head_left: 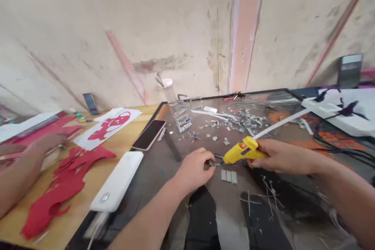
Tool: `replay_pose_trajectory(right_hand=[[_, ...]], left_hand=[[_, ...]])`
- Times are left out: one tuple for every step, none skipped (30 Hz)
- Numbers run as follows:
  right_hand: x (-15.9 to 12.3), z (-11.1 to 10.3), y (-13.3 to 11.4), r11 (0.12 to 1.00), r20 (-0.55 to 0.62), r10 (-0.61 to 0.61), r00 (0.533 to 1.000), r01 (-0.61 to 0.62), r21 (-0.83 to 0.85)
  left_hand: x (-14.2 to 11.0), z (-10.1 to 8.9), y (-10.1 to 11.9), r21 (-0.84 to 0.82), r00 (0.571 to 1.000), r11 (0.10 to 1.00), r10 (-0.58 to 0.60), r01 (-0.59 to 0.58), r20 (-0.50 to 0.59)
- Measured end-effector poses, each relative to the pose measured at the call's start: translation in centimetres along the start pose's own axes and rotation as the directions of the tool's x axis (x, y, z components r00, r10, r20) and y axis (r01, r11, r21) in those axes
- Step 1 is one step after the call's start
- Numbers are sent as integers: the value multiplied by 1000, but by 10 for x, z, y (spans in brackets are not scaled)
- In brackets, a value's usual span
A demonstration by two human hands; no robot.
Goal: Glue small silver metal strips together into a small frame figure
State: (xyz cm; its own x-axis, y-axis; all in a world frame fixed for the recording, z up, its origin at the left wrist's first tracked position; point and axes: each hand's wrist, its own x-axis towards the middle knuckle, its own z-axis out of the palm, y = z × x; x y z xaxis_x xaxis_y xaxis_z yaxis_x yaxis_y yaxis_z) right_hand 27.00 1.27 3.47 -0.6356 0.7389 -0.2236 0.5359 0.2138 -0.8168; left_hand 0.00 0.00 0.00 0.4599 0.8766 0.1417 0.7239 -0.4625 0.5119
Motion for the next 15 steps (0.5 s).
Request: replay_pose_trajectory(right_hand=[[0, 0, -1, 1000, -6, 4, 1000, -4, -6], [-1, 0, -2, 1000, -11, 8, 1000, -8, -10], [-1, 0, -2, 1000, -15, 13, 1000, -13, -12], [-2, 0, -3, 1000, -18, 18, 1000, -18, -13], [-2, 0, -4, 1000, -19, 24, 1000, -24, -13], [-3, 0, -4, 999, -19, 30, 999, -31, -10], [-3, 0, -4, 999, -18, 38, 999, -38, -4], [-3, 0, -5, 999, -18, 45, 999, -45, 5], [-4, -1, -5, 999, -17, 48, 999, -48, 15], [-4, -1, -5, 999, -20, 48, 999, -47, 25], [-4, -1, -5, 998, -20, 44, 999, -43, 35], [-3, -1, -6, 998, -21, 37, 999, -36, 42], [-3, -1, -6, 999, -18, 30, 999, -29, 46], [-3, 0, -7, 999, -16, 24, 1000, -23, 47], [-2, 0, -7, 999, -15, 21, 1000, -21, 45]], left_hand=[[-1, 0, 1, 0, 1000, 1000, 1, -1, 1], [-2, 0, 2, 0, 1000, 1000, 2, -2, 1], [-2, 0, 3, 0, 1000, 1000, 2, -2, 1], [-3, 1, 3, 2, 1000, 1000, 3, -3, 1], [-3, 1, 3, 4, 1000, 1000, 2, -2, 0], [-3, 1, 3, 7, 1000, 1000, 1, -1, 0], [-3, 1, 3, 8, 1000, 1000, 1, -1, -1], [-4, 1, 3, 9, 1000, 1000, 1, -1, -1], [-4, 1, 4, 10, 1000, 1000, 1, -1, -2], [-4, 0, 4, 9, 1000, 1000, 0, 0, -1], [-4, 0, 4, 7, 1000, 1000, -2, 2, 0], [-3, 0, 4, 5, 1000, 1000, -4, 4, 0], [-3, 0, 4, 3, 1000, 1000, -6, 6, 1], [-3, 0, 4, 1, 1000, 1000, -7, 7, 2], [-3, 0, 4, -1, 1000, 1000, -7, 7, 2]])
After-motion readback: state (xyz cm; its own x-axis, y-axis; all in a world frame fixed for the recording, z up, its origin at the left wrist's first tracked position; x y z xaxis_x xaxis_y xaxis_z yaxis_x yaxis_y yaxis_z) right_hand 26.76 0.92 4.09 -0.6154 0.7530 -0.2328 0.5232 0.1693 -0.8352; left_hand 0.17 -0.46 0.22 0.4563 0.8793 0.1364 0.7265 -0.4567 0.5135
